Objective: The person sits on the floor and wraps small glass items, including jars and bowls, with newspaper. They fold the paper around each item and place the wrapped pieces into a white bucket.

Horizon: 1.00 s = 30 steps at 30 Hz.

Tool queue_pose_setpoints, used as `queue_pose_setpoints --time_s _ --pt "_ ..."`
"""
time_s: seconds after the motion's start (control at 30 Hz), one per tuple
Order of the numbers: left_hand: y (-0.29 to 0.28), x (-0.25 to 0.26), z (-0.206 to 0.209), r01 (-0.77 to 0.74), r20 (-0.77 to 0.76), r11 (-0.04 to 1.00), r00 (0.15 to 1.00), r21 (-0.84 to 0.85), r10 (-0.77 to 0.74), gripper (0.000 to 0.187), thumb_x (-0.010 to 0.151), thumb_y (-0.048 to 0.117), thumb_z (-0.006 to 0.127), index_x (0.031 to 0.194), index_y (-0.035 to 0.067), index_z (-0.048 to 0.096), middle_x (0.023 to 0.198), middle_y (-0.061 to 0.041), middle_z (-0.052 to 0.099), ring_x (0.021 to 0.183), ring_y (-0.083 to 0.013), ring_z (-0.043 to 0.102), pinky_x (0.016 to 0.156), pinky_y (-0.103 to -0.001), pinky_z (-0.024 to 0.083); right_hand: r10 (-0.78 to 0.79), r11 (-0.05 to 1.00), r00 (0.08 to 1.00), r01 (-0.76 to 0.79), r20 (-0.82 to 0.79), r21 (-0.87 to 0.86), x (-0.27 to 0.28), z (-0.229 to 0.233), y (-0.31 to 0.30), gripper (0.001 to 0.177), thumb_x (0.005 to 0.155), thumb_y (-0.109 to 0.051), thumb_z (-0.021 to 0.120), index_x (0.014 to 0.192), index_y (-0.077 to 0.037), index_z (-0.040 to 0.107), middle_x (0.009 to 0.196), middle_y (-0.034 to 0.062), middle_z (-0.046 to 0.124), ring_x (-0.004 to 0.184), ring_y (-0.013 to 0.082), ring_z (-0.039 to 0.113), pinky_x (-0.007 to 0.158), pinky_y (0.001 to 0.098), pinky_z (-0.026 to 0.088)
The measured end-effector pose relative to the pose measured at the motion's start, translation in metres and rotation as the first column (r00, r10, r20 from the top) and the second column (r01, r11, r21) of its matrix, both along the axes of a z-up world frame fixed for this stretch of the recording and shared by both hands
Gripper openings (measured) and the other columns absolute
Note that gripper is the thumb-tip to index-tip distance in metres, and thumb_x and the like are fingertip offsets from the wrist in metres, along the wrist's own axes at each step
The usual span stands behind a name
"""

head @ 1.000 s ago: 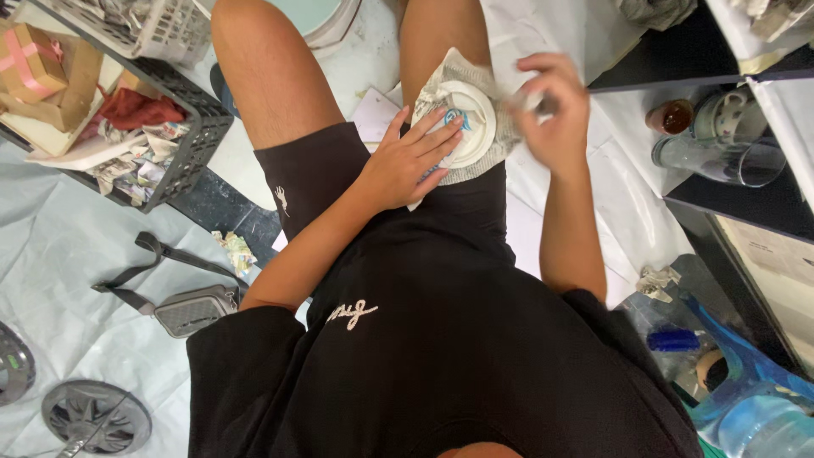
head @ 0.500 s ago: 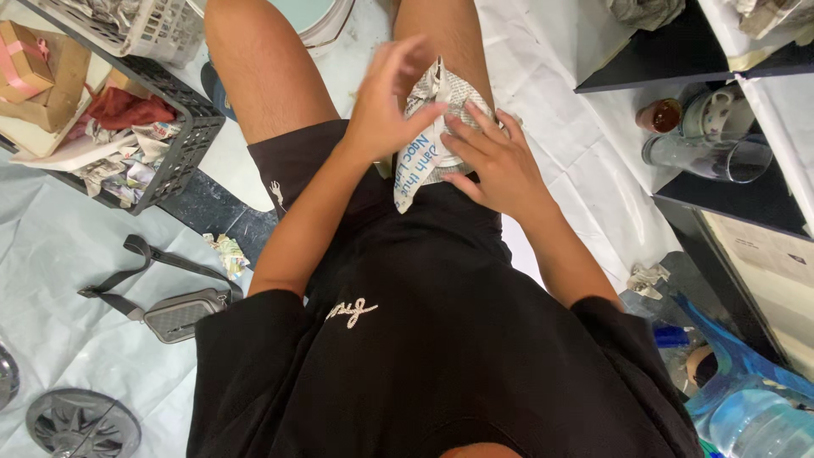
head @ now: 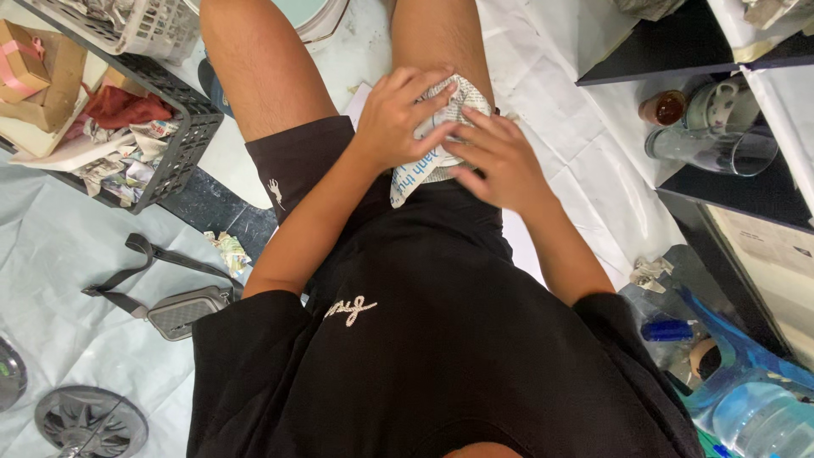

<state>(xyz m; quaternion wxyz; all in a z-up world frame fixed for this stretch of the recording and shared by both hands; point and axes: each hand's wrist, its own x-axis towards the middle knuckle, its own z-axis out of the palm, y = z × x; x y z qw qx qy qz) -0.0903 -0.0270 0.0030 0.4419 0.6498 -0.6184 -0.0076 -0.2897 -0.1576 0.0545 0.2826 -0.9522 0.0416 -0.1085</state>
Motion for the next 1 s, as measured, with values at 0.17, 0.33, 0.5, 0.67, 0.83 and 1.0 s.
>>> queue_pose_setpoints --time_s 0.17,0.33,0.5,0.67,0.83,1.0 --pt "0.003 -0.010 0.007 -0.068 0.057 0.995 0.996 0.072 0.064 0.043 0.089 0.023 0.083 0.126 0.004 0.073 0.145 -0.008 0.060 0.118 -0.0246 0.057 0.093 -0.038 0.049 -0.413 0.890 0.891 0.350 0.191 0.292 -0.015 -0.028 -0.024 0.032 0.092 -0.004 0.075 0.121 0.001 0.062 0.117 0.0165 0.065 0.111 0.0309 0.063 0.100 0.0398 0.049" --pt "0.003 -0.012 0.005 -0.078 0.049 0.993 0.996 0.084 0.074 0.043 0.089 0.022 0.084 0.128 0.006 0.073 0.146 -0.006 0.059 0.121 -0.0244 0.058 0.093 -0.037 0.049 -0.385 0.513 0.914 0.326 -0.127 0.794 -0.033 -0.059 -0.031 0.015 0.101 -0.003 0.070 0.114 0.000 0.063 0.103 0.0045 0.069 0.094 0.0126 0.064 0.086 0.0281 0.052" --pt "0.001 -0.014 0.002 -0.089 0.066 0.993 0.994 0.073 0.084 0.044 0.089 0.022 0.084 0.128 0.006 0.072 0.147 -0.005 0.058 0.121 -0.0244 0.058 0.095 -0.037 0.048 -0.587 0.359 0.809 0.300 -0.036 0.884 -0.027 -0.067 -0.005 0.012 0.099 -0.003 0.071 0.108 -0.002 0.063 0.100 0.0047 0.070 0.091 0.0117 0.064 0.084 0.0268 0.052" --pt "0.002 -0.013 0.002 -0.080 0.051 0.994 0.996 0.074 0.077 0.044 0.087 0.018 0.084 0.128 0.006 0.072 0.148 -0.005 0.057 0.122 -0.0246 0.058 0.094 -0.038 0.049 -0.407 0.909 0.893 0.376 0.193 0.180 -0.012 -0.045 0.020 0.029 0.086 0.001 0.081 0.112 -0.011 0.076 0.100 0.0062 0.069 0.098 0.0235 0.062 0.088 0.0339 0.051" --pt "0.004 -0.014 0.006 -0.078 0.050 0.996 0.996 0.048 0.076 0.039 0.089 0.015 0.083 0.125 0.005 0.072 0.150 -0.005 0.056 0.122 -0.0253 0.057 0.095 -0.039 0.048 -0.116 0.977 0.972 0.148 0.204 -0.152 -0.012 -0.033 0.006 0.041 0.081 -0.019 0.084 0.120 -0.013 0.075 0.117 0.0068 0.066 0.125 0.0329 0.059 0.108 0.0497 0.042" --pt "0.009 -0.010 0.009 -0.052 0.158 0.999 0.986 0.013 0.049 0.034 0.088 0.009 0.078 0.121 0.001 0.072 0.148 -0.006 0.057 0.125 -0.0248 0.058 0.097 -0.039 0.047 0.047 0.976 0.991 -0.018 0.129 -0.217 -0.016 -0.042 -0.005 0.048 0.085 -0.038 0.084 0.120 -0.008 0.071 0.144 0.0161 0.059 0.140 0.0376 0.051 0.113 0.0542 0.037"
